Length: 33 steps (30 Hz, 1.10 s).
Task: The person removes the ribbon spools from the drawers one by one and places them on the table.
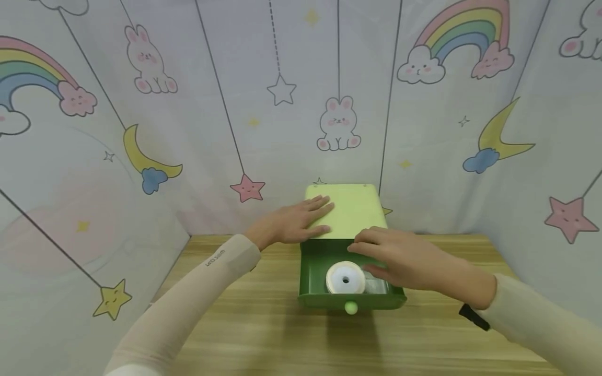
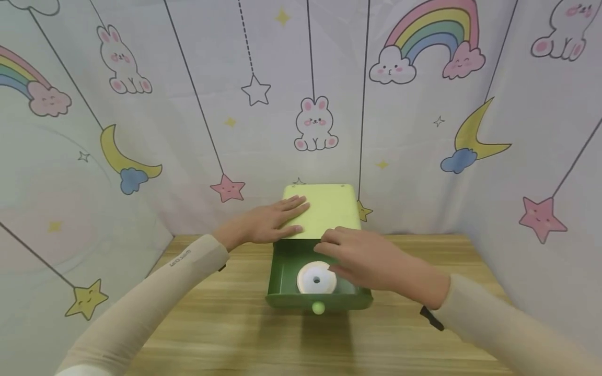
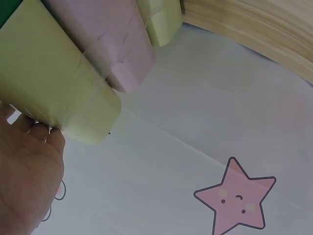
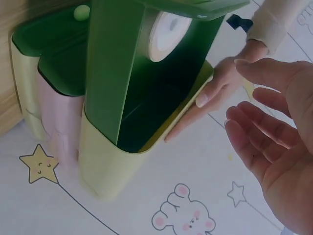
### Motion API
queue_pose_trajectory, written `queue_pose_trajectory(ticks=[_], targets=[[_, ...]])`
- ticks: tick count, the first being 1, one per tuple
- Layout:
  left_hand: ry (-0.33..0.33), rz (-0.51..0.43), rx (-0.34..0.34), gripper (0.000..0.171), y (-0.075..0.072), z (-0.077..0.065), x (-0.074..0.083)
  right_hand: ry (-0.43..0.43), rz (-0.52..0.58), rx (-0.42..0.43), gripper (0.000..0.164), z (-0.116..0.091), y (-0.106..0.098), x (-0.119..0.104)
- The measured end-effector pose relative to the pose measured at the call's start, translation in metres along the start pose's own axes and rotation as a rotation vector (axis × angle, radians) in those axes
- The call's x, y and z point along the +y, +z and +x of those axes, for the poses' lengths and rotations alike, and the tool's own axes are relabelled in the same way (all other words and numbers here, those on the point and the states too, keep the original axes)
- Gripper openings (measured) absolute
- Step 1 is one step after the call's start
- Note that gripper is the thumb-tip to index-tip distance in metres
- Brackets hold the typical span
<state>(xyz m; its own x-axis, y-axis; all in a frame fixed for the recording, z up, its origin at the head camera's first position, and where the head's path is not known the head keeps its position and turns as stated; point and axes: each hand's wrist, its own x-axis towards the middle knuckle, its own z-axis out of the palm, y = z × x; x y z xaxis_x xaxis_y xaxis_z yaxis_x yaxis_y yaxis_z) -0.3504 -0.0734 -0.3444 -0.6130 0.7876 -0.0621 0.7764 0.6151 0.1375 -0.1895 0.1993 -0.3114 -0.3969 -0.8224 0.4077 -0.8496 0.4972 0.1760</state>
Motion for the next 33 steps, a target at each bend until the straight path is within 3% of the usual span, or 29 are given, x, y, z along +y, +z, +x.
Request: queue_pose_trajectory(ticks=[6,13,18,23,33], targets=[[0.016,-0.005,0.014,0.077,0.002,0.0,-0.001,-0.01,0.018,-0.183,0.054,0.015,0.003,0.001],[0.012,0.01,0.012,0.077,0.002,0.0,-0.002,0.06,0.101,-0.477,0.062,0.034,0.003,0.004],[0.024,0.006,0.011,0.077,0.001,-0.001,-0.002,0.055,0.125,-0.61,0.068,0.045,0.009,0.003],[0.023,0.0,0.011,0.076,0.001,-0.003,0.0,0.003,0.09,-0.674,0.07,0.052,0.018,-0.002],[0.031,0.018,0.015,0.075,0.001,-0.002,0.0,-0.08,0.037,-0.695,0.076,0.054,0.036,-0.003]])
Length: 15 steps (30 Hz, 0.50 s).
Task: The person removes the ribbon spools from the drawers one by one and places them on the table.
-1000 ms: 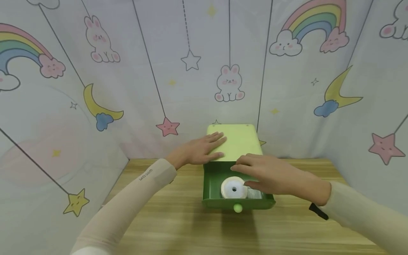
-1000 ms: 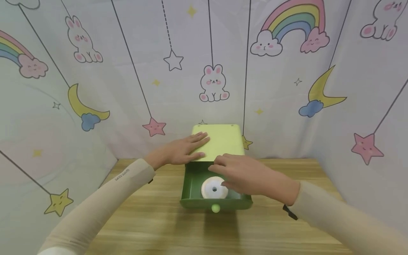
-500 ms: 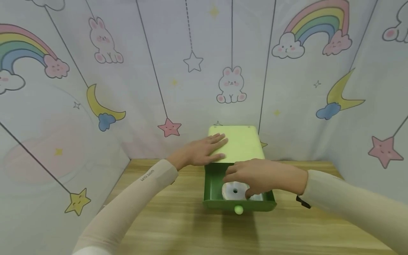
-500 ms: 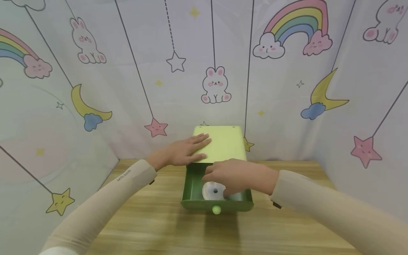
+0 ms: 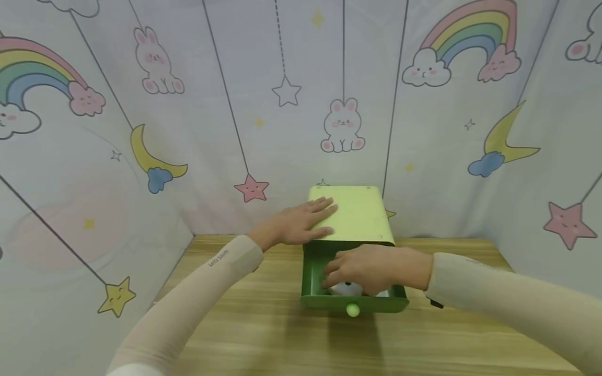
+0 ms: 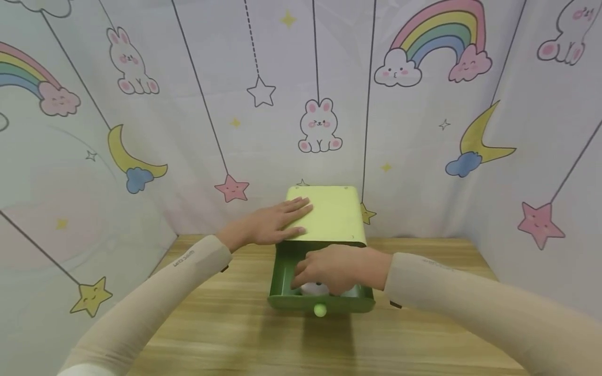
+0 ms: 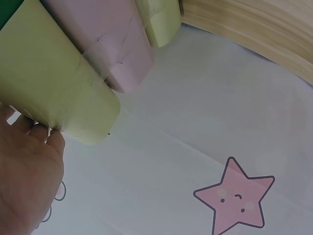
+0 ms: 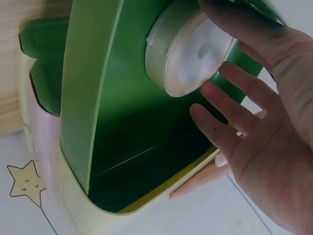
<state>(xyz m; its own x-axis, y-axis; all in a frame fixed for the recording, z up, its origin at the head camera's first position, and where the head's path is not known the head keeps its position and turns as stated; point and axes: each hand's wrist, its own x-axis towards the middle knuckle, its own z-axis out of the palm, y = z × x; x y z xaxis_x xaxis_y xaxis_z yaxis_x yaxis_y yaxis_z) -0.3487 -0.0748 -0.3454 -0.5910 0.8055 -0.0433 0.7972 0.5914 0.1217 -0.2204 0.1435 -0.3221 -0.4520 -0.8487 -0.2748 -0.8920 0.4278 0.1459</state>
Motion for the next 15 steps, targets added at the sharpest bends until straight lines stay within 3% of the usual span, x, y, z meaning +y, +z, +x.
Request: queue_pose_trajectory(ticks=[15], targets=[[-0.006,0.019,-0.007,0.076,0.0006,0.0021,-0.0019,-0.017,0.015,-0.023,0.074,0.0032,0.0032,0.0038]])
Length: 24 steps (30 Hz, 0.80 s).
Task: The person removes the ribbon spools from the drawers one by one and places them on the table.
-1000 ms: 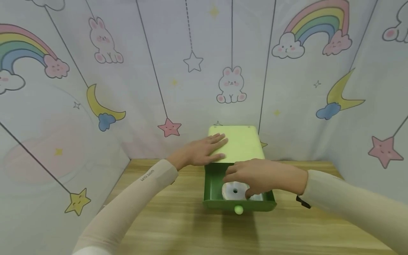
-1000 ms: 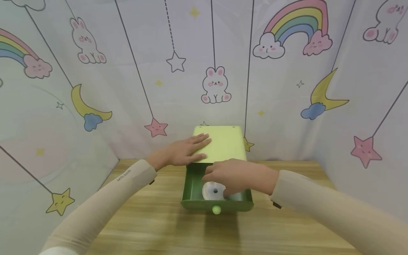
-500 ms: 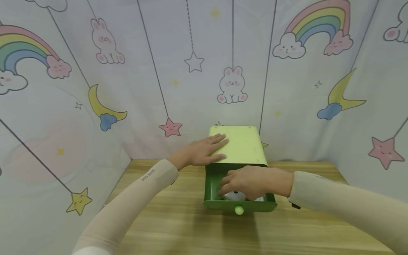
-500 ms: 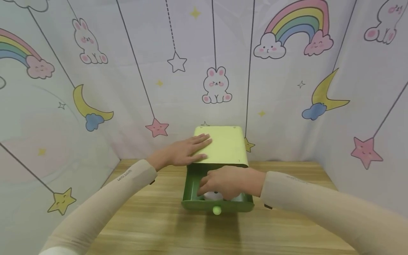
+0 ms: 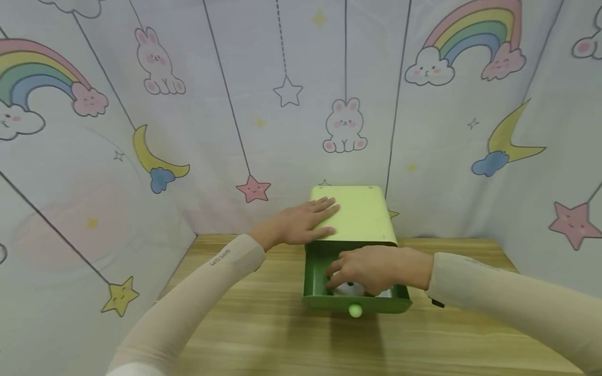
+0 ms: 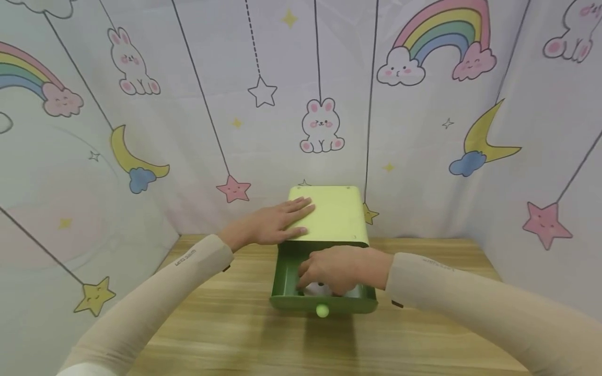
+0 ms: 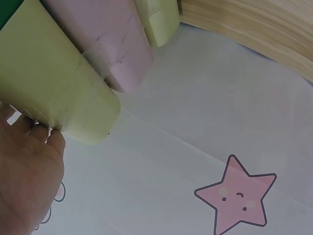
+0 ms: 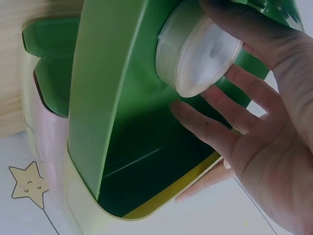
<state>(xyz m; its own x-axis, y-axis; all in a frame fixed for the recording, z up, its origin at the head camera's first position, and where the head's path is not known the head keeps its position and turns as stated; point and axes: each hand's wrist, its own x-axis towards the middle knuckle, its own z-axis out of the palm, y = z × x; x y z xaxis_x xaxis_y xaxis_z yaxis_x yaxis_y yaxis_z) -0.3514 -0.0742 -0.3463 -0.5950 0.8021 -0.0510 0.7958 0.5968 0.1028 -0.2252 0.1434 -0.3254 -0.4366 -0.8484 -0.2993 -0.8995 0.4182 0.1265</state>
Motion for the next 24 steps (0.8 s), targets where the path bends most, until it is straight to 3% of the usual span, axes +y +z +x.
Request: queue_pose_trajectory(ticks=[24], targets=[[-0.02,0.014,-0.013,0.076,-0.0034,-0.0005,0.0041,-0.056,0.03,0.024,0.069,-0.0014,0.0,0.0024]])
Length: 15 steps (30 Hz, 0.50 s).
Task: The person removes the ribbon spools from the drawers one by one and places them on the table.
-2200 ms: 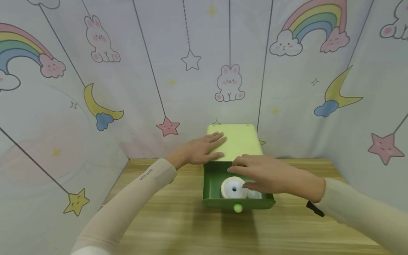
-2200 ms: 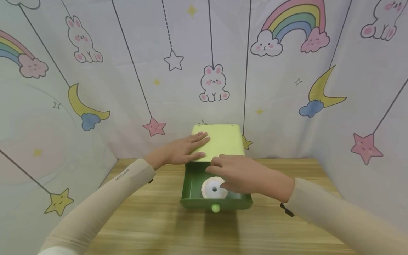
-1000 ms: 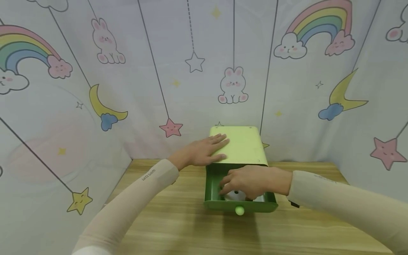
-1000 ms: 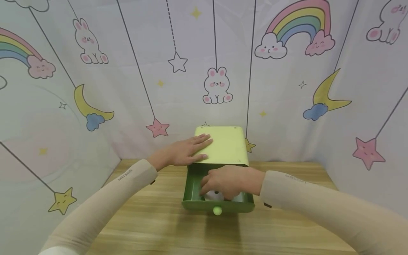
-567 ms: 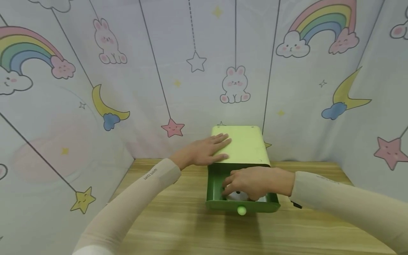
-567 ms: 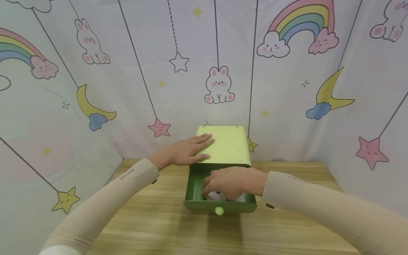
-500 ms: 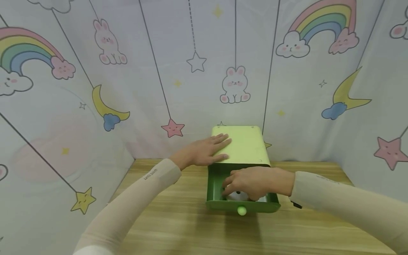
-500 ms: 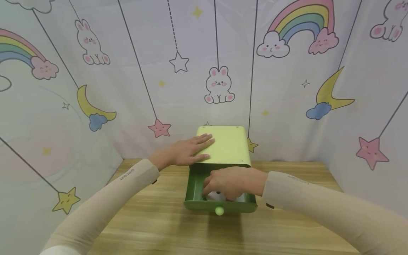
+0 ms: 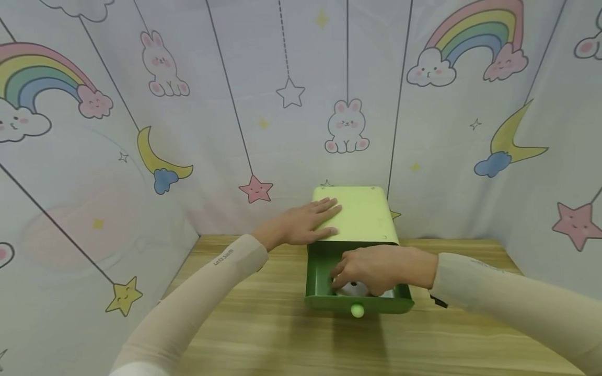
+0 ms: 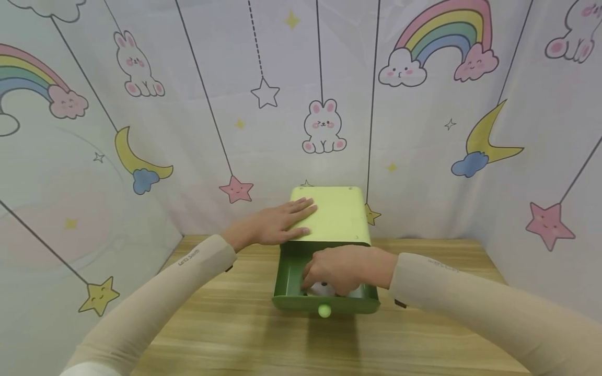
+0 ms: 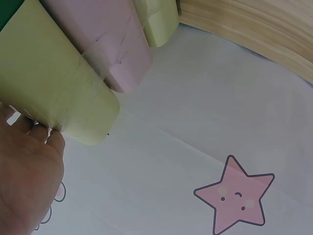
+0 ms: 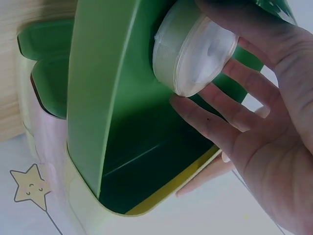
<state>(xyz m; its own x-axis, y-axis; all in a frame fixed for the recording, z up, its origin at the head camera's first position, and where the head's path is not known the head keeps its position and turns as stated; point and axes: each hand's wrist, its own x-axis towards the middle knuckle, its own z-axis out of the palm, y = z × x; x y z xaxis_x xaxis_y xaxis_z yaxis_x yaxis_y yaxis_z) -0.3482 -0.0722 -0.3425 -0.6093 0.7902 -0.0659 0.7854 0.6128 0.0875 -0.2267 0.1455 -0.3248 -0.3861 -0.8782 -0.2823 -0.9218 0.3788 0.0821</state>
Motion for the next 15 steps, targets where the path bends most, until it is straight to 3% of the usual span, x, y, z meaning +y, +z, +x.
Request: queue_pose_trajectory(ticks=[9,15], targets=[[0.004,0.009,0.002,0.076,0.0,0.002,-0.001,0.021,-0.018,0.059,0.058,-0.009,-0.012,0.003],[0.007,0.012,0.004,0.077,0.002,0.001,-0.002,0.055,-0.008,0.085,0.062,-0.019,-0.022,0.001]])
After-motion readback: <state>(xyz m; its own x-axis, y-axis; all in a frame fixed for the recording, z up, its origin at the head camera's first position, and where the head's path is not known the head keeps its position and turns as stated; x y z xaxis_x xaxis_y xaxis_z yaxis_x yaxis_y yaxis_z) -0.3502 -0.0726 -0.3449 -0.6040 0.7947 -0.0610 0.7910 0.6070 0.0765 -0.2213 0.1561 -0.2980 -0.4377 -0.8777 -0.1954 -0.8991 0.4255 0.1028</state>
